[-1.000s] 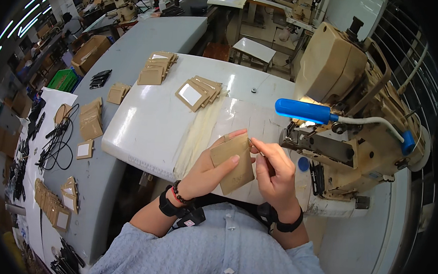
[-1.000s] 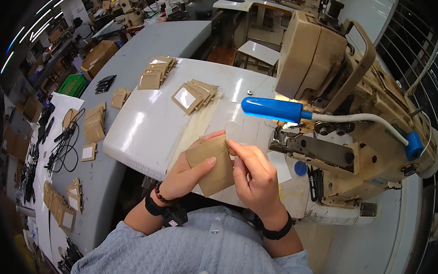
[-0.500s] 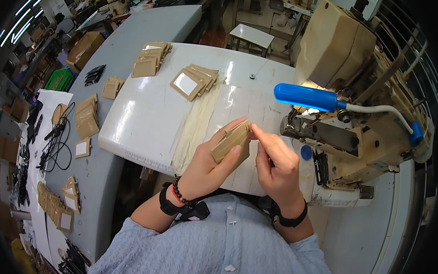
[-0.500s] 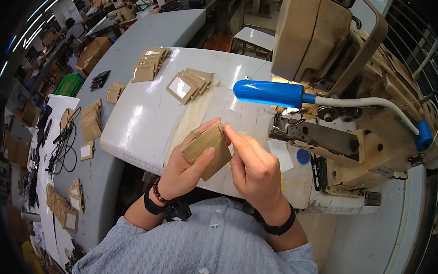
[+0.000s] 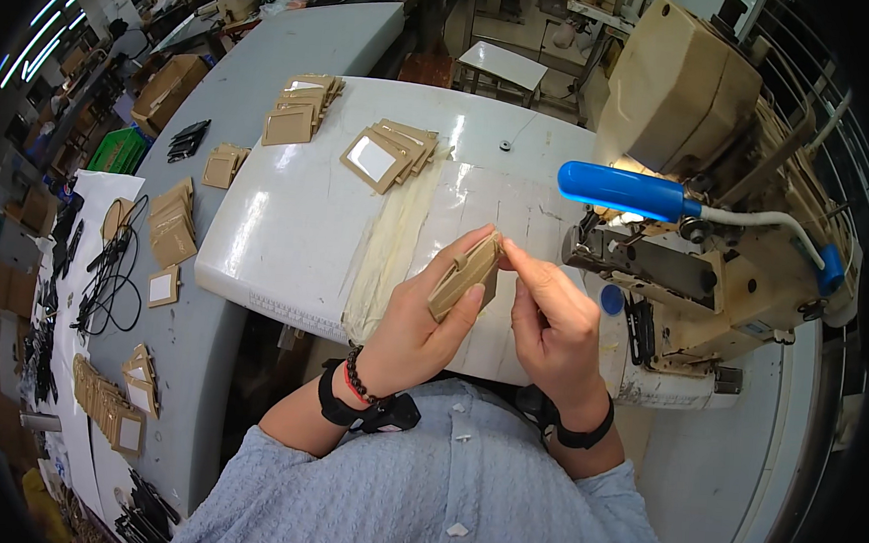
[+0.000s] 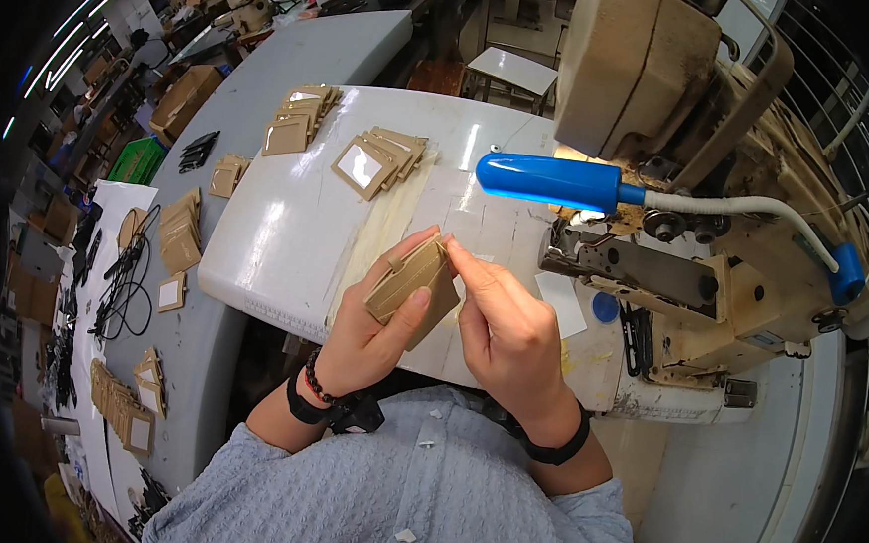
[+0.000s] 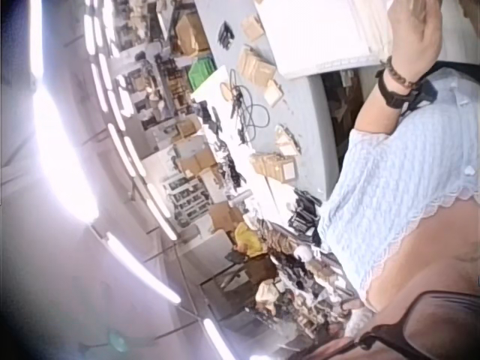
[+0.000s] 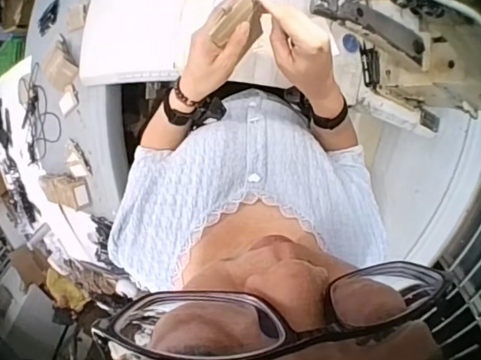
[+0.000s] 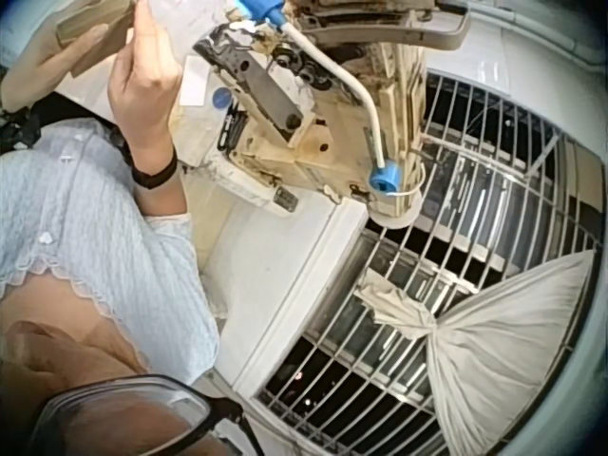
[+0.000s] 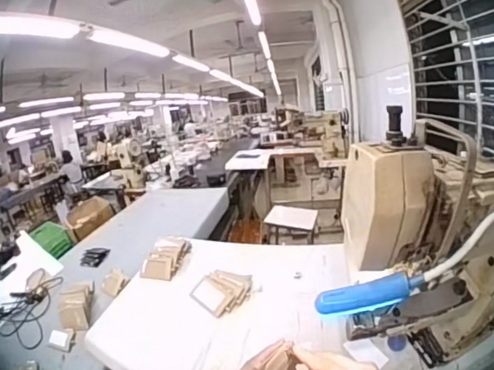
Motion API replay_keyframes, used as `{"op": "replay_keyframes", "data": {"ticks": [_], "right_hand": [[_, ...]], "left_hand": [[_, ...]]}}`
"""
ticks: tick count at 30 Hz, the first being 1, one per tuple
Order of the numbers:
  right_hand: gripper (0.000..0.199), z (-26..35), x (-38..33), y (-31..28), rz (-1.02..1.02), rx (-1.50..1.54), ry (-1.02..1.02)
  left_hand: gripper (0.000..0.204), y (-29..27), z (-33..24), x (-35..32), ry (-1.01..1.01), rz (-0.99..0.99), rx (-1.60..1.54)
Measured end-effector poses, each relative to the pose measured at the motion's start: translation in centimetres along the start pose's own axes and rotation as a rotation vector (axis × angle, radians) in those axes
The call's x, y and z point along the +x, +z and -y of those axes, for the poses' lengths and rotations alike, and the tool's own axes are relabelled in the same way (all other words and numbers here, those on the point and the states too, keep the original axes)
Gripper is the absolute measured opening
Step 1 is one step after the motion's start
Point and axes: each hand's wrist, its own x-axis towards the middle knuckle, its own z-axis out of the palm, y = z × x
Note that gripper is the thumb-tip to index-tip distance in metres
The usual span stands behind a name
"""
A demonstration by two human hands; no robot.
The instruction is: The person assembles small beige pouches by hand, using a wooden tool to manipulate the zipper and a pair of scissors to trim excess material. They handle the pouches one at a time, inspecting the zipper area and cutting threads before placing the finished items on a stack.
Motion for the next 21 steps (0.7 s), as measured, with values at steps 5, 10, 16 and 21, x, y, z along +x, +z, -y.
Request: {"op": "replay_keyframes", "data": {"ticks": [5,10,16,21], "right_hand": [[0.046,0.06,0.11,0.07,-0.010,0.000,-0.012],[0.045,0.23,0.11,-0.10,-0.002,0.004,0.002],[0.045,0.27,0.13,-0.16,-0.005,-0.007,-0.001],[0.044,0.21,0.05,0.06,-0.022,0.003,-0.006]], "left_hand": [[0.048,-0.15,-0.30,0.06,0.005,0.004,0.020],[0.047,-0.18,-0.26,0.12,0.022,0.010,0.009],[0.047,-0.13,-0.45,0.11,0.018,0.012,0.037],[0.047,0.06,-0.37,0.06,0.019,0.004,0.014]]}}
